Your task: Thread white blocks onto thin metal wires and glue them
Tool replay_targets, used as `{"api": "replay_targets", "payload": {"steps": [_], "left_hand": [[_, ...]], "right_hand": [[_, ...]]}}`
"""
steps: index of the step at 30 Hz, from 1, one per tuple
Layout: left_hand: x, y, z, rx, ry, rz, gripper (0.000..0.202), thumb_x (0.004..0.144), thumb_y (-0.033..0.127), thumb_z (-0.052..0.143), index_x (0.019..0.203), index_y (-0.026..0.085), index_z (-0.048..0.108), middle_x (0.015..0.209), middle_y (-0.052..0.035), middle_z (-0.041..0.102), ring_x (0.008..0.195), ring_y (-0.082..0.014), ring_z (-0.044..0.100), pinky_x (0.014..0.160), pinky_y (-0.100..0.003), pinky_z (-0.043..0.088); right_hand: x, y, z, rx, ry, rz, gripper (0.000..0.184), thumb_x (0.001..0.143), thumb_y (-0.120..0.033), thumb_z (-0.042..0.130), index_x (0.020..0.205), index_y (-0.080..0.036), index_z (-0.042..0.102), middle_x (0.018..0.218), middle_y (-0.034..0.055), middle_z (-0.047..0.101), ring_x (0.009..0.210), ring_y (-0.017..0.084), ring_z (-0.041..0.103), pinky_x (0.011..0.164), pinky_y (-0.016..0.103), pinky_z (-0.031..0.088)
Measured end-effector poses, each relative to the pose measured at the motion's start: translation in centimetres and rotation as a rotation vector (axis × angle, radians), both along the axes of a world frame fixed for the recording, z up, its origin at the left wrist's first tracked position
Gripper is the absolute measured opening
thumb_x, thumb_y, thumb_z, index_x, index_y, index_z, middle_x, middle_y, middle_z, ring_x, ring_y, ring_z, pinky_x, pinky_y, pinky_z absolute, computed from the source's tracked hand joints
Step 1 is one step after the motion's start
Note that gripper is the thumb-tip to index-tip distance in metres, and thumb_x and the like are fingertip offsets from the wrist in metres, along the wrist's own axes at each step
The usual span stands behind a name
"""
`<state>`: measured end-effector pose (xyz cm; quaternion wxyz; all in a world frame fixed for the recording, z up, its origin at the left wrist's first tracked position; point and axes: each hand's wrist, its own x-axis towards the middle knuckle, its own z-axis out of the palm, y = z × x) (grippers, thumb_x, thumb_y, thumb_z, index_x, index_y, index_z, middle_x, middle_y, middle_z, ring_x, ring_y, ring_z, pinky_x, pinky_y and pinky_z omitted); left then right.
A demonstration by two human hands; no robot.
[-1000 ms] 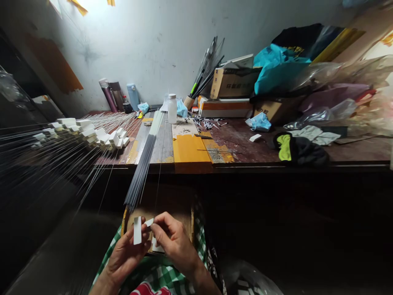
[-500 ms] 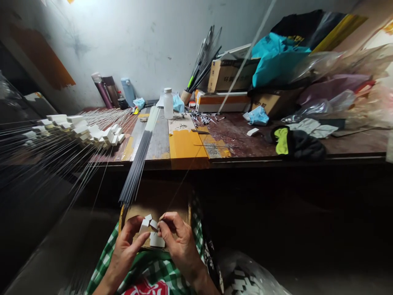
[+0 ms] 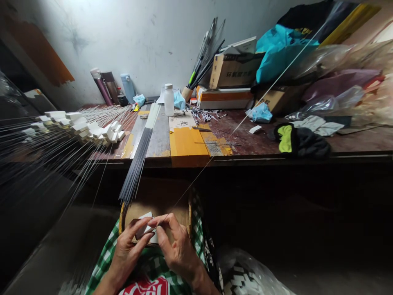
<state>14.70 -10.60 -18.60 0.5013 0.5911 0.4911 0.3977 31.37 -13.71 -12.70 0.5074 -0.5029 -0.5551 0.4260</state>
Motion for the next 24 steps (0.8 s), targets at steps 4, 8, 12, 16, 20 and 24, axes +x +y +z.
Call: {"api": "replay_targets", "payload": {"steps": [4,8,12,16,20,24], "left_hand": [[0.0,-0.1,1.0,-0.1,-0.09,0.04,0.032,0.074,0.027,0.076,0.105,0.023,0.065,0.1,-0.007,0.068,0.092,-0.0249,0.063,0.08,-0.028,0.049],[-0.1,0.1,2.3,-0.225,-0.368,-0.011,0.025,0.075,0.031,0.075,0.094,0.019,0.064,0.094,-0.0073,0.067,0.09,-0.024,0.062,0.078,-0.027,0.049],[0.0,0.3,2.8,-0.362,-0.478,0.007,0.036,0.073,0.035,0.077,0.102,0.019,0.066,0.111,-0.0103,0.067,0.104,-0.0282,0.061,0.087,-0.03,0.049],[-0.1,0.1,1.9,-0.373,-0.537,0.049,0.036,0.075,0.034,0.076,0.105,0.021,0.064,0.102,-0.0088,0.072,0.1,-0.027,0.064,0.09,-0.033,0.048],[-0.4,-0.1,0.9,-0.324,-0.429,-0.067,0.03,0.079,0.03,0.073,0.106,0.021,0.067,0.111,-0.0096,0.069,0.109,-0.0268,0.06,0.096,-0.032,0.046],[-0.4,-0.1,1.0,-0.298,-0.374,-0.101,0.024,0.08,0.029,0.071,0.103,0.022,0.07,0.114,-0.0073,0.068,0.113,-0.0262,0.058,0.099,-0.031,0.045]], "right_hand": [[0.1,0.0,0.0,-0.012,-0.054,-0.001,0.019,0.093,-0.03,0.046,0.101,-0.02,0.06,0.098,0.0086,0.068,0.091,0.02,0.065,0.082,0.032,0.052],[0.0,0.1,-0.1,-0.006,-0.014,-0.046,0.017,0.094,-0.031,0.045,0.097,-0.021,0.058,0.09,0.0068,0.069,0.082,0.018,0.066,0.077,0.03,0.053],[0.1,0.0,0.0,-0.038,-0.047,0.049,0.015,0.094,-0.029,0.045,0.098,-0.021,0.058,0.094,0.0065,0.068,0.085,0.017,0.065,0.078,0.029,0.053],[-0.1,0.0,0.1,-0.014,-0.016,-0.107,0.017,0.094,-0.032,0.045,0.093,-0.022,0.059,0.085,0.0038,0.065,0.078,0.015,0.065,0.072,0.026,0.052],[-0.4,-0.2,0.2,0.001,0.041,-0.248,0.016,0.094,-0.034,0.048,0.092,-0.023,0.06,0.085,0.0032,0.064,0.074,0.015,0.063,0.069,0.026,0.052],[-0.5,-0.3,0.4,0.042,0.048,-0.2,0.014,0.095,-0.03,0.048,0.097,-0.023,0.06,0.09,0.0036,0.065,0.074,0.014,0.063,0.071,0.027,0.053]]}}
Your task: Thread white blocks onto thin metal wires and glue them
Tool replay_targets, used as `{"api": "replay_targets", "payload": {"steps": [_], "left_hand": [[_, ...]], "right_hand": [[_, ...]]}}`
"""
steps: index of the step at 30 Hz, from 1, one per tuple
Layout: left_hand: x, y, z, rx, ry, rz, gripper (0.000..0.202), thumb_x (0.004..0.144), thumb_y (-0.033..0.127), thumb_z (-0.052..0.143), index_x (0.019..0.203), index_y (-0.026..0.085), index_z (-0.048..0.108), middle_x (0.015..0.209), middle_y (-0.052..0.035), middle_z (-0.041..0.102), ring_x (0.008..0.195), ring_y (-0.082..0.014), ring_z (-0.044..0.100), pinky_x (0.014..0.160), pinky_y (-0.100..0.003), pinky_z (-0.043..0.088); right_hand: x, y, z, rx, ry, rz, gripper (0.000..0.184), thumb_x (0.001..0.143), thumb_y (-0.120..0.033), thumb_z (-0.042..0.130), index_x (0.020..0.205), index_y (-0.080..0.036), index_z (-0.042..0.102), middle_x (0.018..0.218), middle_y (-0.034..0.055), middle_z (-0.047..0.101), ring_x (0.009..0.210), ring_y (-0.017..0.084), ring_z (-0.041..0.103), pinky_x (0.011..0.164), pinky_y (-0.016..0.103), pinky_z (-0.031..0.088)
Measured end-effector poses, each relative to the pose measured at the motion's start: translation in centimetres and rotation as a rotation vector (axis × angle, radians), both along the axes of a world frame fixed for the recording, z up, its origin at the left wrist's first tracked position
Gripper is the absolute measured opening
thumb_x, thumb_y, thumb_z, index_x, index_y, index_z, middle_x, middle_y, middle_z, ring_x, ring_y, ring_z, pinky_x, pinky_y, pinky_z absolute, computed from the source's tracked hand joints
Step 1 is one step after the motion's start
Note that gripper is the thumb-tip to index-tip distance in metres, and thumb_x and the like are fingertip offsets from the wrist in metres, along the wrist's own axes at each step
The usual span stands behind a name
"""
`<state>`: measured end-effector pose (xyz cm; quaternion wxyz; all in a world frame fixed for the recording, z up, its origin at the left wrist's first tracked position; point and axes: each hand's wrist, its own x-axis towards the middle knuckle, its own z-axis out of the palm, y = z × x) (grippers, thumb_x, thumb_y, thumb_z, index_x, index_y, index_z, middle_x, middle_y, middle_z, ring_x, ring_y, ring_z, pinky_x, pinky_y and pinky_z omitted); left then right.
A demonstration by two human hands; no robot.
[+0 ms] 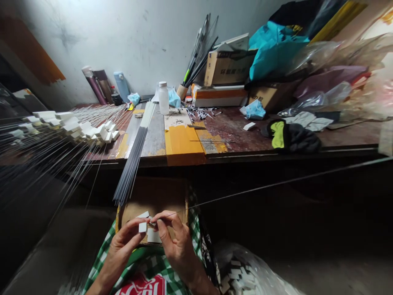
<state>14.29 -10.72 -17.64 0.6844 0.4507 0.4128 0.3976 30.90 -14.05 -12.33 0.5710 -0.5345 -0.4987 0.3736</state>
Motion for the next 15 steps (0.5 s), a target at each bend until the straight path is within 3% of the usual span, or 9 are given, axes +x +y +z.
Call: {"api": "replay_targets", "payload": {"steps": [5,15], "left_hand": [[0.3,0.1,0.5,0.017,0.023,0.0,0.024,0.078,0.03,0.072,0.101,0.022,0.071,0.112,-0.007,0.069,0.111,-0.026,0.059,0.096,-0.028,0.047],[0.3,-0.2,-0.6,0.065,-0.018,-0.049,0.024,0.083,0.027,0.068,0.107,0.028,0.068,0.114,-0.0024,0.068,0.112,-0.0218,0.059,0.097,-0.026,0.046]], "right_hand": [[0.1,0.0,-0.6,0.024,0.019,0.043,0.014,0.095,-0.026,0.049,0.1,-0.024,0.061,0.092,0.0018,0.063,0.075,0.012,0.063,0.07,0.025,0.052],[0.3,0.2,-1.8,0.044,-0.01,0.114,0.014,0.096,-0.023,0.048,0.104,-0.023,0.059,0.089,0.0009,0.062,0.074,0.011,0.062,0.069,0.023,0.052]]}}
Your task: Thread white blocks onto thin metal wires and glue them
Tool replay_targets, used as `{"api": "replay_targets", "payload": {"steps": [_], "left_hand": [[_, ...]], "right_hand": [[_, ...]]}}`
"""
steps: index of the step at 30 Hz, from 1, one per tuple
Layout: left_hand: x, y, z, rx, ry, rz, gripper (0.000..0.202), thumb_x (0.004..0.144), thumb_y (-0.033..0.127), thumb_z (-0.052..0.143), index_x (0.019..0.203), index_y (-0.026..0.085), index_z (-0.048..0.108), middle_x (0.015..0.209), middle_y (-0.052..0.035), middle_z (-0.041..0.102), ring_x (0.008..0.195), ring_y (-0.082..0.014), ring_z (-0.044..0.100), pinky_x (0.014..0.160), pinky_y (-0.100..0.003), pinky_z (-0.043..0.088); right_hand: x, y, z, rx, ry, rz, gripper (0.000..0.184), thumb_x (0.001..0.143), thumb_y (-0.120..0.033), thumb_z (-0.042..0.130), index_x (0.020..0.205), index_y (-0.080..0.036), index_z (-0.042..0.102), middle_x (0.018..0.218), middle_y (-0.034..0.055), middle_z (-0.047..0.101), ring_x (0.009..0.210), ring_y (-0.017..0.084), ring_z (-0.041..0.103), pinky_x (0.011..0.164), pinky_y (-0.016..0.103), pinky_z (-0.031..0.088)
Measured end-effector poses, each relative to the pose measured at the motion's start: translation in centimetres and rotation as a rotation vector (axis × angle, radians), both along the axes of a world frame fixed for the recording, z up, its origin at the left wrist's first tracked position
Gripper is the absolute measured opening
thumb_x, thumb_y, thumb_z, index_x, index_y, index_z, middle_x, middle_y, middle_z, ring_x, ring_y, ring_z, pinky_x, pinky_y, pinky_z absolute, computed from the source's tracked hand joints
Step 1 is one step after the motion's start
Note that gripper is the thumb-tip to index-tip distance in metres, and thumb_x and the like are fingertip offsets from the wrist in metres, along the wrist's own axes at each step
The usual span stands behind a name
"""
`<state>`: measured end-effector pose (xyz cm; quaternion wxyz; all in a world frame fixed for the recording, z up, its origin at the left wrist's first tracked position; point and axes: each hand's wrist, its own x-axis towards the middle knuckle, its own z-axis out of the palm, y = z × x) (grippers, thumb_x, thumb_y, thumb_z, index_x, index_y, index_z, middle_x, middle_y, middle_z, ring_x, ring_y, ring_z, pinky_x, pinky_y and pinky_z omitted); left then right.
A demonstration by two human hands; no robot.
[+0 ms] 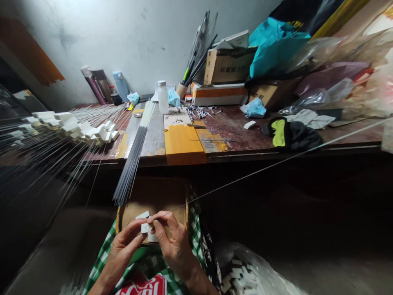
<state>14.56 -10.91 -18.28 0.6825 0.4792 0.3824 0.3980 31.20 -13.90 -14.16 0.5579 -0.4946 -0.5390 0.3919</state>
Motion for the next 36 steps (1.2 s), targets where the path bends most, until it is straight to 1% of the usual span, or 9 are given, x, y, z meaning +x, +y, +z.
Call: {"api": "replay_targets", "payload": {"steps": [8,12,16,22,25,29,31,33,36], "left_hand": [[0.0,-0.1,-0.2,-0.021,0.039,0.017,0.024,0.083,0.031,0.067,0.107,0.029,0.068,0.113,-0.002,0.068,0.111,-0.0214,0.06,0.096,-0.025,0.045],[-0.3,-0.2,-0.5,0.085,0.187,-0.005,0.024,0.085,0.031,0.065,0.109,0.028,0.067,0.115,-0.0021,0.067,0.112,-0.021,0.058,0.097,-0.024,0.043],[-0.6,-0.3,-0.4,0.14,0.322,-0.017,0.027,0.085,0.033,0.063,0.111,0.026,0.066,0.112,-0.0028,0.068,0.106,-0.0205,0.06,0.095,-0.023,0.043],[-0.8,-0.4,0.0,0.108,0.345,-0.156,0.029,0.087,0.035,0.06,0.114,0.027,0.064,0.117,-0.0028,0.066,0.107,-0.0222,0.059,0.098,-0.027,0.042],[-0.7,-0.4,-0.2,0.096,0.313,-0.178,0.03,0.087,0.033,0.06,0.116,0.027,0.063,0.118,-0.0027,0.065,0.106,-0.0219,0.06,0.097,-0.026,0.042],[-0.3,-0.2,-0.2,0.041,0.224,-0.191,0.03,0.088,0.034,0.06,0.117,0.026,0.062,0.116,-0.0041,0.066,0.106,-0.0231,0.059,0.094,-0.028,0.044],[-0.3,-0.1,0.0,0.025,0.23,-0.212,0.031,0.088,0.036,0.06,0.117,0.025,0.061,0.114,-0.0049,0.066,0.105,-0.0236,0.059,0.092,-0.029,0.044],[-0.3,0.0,0.2,0.029,0.263,-0.241,0.031,0.087,0.037,0.061,0.116,0.024,0.062,0.11,-0.0054,0.067,0.103,-0.0237,0.059,0.091,-0.029,0.044],[-0.5,-0.1,0.1,0.031,0.278,-0.263,0.032,0.086,0.038,0.061,0.114,0.022,0.063,0.106,-0.0057,0.068,0.101,-0.0237,0.059,0.089,-0.029,0.043]], "right_hand": [[0.1,-0.1,-0.1,-0.052,-0.013,0.037,0.014,0.096,-0.024,0.046,0.104,-0.023,0.057,0.095,0.0019,0.063,0.07,0.01,0.063,0.064,0.022,0.052],[0.4,-0.1,-0.1,-0.076,-0.108,0.055,0.014,0.095,-0.024,0.047,0.105,-0.022,0.056,0.094,0.003,0.064,0.075,0.012,0.062,0.066,0.022,0.051],[1.0,0.4,0.2,-0.085,-0.246,0.041,0.01,0.093,-0.023,0.049,0.095,-0.02,0.058,0.088,0.0025,0.06,0.078,0.013,0.059,0.069,0.023,0.047],[1.7,0.7,0.5,-0.134,-0.302,0.1,0.009,0.092,-0.021,0.049,0.089,-0.02,0.058,0.083,0.0001,0.056,0.079,0.012,0.056,0.072,0.023,0.044],[1.6,0.8,0.4,-0.188,-0.313,0.144,0.009,0.091,-0.019,0.051,0.086,-0.02,0.057,0.082,-0.0008,0.055,0.076,0.012,0.055,0.07,0.023,0.042],[1.5,0.9,0.0,-0.252,-0.246,0.19,0.007,0.09,-0.02,0.054,0.084,-0.02,0.058,0.081,-0.0017,0.056,0.075,0.012,0.055,0.068,0.022,0.042],[1.6,1.0,-0.4,-0.272,-0.139,0.136,0.006,0.091,-0.026,0.054,0.092,-0.021,0.058,0.084,-0.0017,0.057,0.077,0.012,0.056,0.07,0.023,0.044],[1.9,1.1,-0.7,-0.273,-0.008,0.057,0.013,0.092,-0.033,0.052,0.097,-0.022,0.057,0.085,-0.0022,0.056,0.075,0.012,0.056,0.07,0.023,0.045],[2.3,1.1,-0.9,-0.248,0.076,0.009,0.017,0.093,-0.037,0.051,0.092,-0.022,0.057,0.082,-0.003,0.052,0.069,0.01,0.054,0.066,0.022,0.045]]}}
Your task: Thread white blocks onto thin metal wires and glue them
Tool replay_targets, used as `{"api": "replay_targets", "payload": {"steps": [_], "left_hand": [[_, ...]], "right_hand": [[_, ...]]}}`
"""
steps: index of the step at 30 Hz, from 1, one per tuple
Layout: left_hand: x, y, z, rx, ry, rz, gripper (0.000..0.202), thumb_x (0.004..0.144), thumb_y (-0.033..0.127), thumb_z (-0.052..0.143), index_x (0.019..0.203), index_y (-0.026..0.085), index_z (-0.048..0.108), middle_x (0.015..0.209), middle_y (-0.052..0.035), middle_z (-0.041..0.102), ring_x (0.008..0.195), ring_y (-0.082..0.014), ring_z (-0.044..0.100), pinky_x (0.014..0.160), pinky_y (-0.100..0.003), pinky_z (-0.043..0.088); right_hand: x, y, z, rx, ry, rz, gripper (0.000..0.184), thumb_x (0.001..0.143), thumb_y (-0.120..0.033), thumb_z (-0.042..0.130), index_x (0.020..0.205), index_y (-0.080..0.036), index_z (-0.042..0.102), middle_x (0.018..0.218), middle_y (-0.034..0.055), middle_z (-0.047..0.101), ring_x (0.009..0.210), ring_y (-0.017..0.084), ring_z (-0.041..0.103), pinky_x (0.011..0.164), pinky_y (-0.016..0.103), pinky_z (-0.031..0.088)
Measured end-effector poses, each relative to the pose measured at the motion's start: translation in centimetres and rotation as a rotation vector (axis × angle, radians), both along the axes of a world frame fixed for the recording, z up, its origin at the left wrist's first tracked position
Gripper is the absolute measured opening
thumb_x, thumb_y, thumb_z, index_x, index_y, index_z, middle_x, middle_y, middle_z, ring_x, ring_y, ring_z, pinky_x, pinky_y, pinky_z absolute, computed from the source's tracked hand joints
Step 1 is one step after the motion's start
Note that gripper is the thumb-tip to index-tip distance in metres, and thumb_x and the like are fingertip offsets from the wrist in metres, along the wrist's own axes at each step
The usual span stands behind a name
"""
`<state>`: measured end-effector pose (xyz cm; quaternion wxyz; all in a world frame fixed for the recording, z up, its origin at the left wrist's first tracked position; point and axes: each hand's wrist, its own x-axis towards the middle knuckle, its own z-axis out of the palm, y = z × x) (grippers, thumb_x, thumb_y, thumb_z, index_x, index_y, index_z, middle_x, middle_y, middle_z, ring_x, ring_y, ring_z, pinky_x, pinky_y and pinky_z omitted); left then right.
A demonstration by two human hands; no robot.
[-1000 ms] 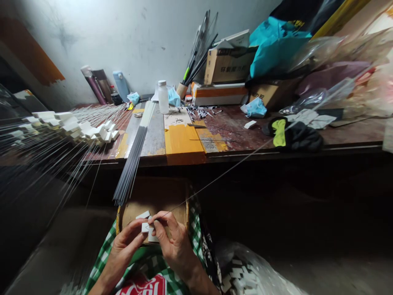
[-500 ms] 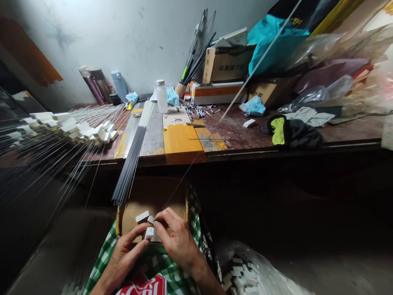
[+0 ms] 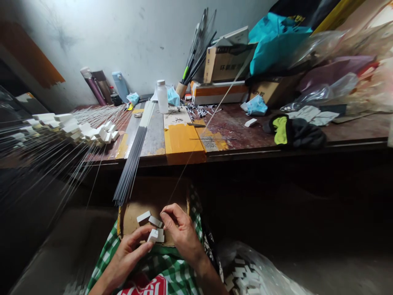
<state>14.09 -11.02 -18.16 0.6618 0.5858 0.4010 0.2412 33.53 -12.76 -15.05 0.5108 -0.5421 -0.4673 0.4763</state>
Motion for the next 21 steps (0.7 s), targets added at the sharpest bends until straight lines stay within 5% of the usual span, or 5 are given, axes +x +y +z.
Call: {"api": "replay_targets", "payload": {"steps": [8,11,15,21], "left_hand": [[0.7,0.0,0.8,-0.026,-0.082,0.078,0.03,0.086,0.034,0.062,0.114,0.022,0.064,0.11,-0.0062,0.067,0.101,-0.0236,0.06,0.088,-0.029,0.046],[0.8,0.3,1.6,-0.016,-0.121,0.135,0.031,0.085,0.035,0.064,0.114,0.022,0.065,0.112,-0.0077,0.067,0.103,-0.0248,0.061,0.088,-0.029,0.048],[0.8,0.1,2.9,0.026,-0.197,0.361,0.033,0.081,0.036,0.069,0.111,0.021,0.065,0.111,-0.0099,0.069,0.106,-0.0267,0.063,0.091,-0.03,0.05],[1.5,-1.1,4.9,0.02,-0.336,0.619,0.038,0.07,0.038,0.08,0.101,0.021,0.068,0.096,-0.0094,0.074,0.092,-0.0269,0.069,0.082,-0.03,0.055]], "right_hand": [[-1.1,0.0,0.0,-0.04,0.012,0.146,0.024,0.09,-0.039,0.056,0.078,-0.018,0.058,0.071,-0.0035,0.049,0.066,0.01,0.049,0.062,0.021,0.042],[-1.4,-0.1,0.1,-0.022,0.053,0.099,0.023,0.088,-0.041,0.058,0.089,-0.019,0.062,0.08,-0.0013,0.054,0.071,0.012,0.053,0.067,0.023,0.044],[-1.5,-0.4,0.5,-0.037,0.215,0.2,0.033,0.085,-0.046,0.062,0.106,-0.021,0.061,0.091,0.0025,0.062,0.082,0.016,0.059,0.073,0.026,0.048],[-3.0,-0.8,1.2,-0.013,0.188,0.365,0.022,0.087,-0.038,0.06,0.084,-0.017,0.065,0.075,-0.0001,0.058,0.07,0.013,0.054,0.065,0.024,0.043]]}}
